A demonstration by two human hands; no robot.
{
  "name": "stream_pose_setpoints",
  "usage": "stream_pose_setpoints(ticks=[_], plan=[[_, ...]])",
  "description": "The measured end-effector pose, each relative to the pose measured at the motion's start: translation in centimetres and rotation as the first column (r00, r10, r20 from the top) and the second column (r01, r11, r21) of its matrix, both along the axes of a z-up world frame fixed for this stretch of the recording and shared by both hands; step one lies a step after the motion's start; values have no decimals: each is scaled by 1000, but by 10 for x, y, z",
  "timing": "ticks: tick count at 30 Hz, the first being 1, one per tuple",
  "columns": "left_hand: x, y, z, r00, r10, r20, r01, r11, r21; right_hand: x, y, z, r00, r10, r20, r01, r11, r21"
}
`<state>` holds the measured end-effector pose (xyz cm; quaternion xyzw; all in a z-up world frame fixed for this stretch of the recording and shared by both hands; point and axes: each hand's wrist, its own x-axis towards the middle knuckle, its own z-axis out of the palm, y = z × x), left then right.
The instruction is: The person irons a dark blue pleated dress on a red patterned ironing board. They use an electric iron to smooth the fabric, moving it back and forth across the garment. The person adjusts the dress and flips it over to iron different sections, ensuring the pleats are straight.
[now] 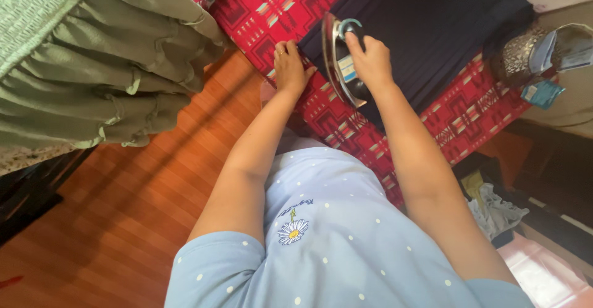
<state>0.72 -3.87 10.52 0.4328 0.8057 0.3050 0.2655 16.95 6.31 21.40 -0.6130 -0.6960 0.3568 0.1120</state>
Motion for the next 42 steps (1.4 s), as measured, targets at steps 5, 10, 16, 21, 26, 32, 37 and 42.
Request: stream_pose_setpoints(ticks=[5,10,16,21,26,32,37,42], plan=[[-10,-7,-7,997,-14,80,17,1000,-26,-8,6,-41,987,129,101,-138,986,95],[-28,-1,-27,984,-69,165,68,998,15,-9,-7,-37,998,26,53,-25,1000,-13],[-47,17,-55,932,-58,358,98,991,-95,-12,-6,-20,987,-78,-143,35,958,-285],[-47,22,-61,937,-56,344,114,982,-151,-10,-9,-21,990,-134,-41,119,961,-250],[-49,26,-53,950,-66,306,133,970,-204,0,-17,-28,979,-205,-2,202,964,-171],[-50,35,-58,955,-64,291,159,935,-316,12,-26,-30,972,-237,-9,234,964,-125],[-61,49,-88,965,-185,184,250,856,-452,22,-35,-19,928,-363,-85,332,908,-255],[-76,95,-86,955,-291,-63,267,931,-248,79,-59,-25,698,-691,-187,589,703,-399]])
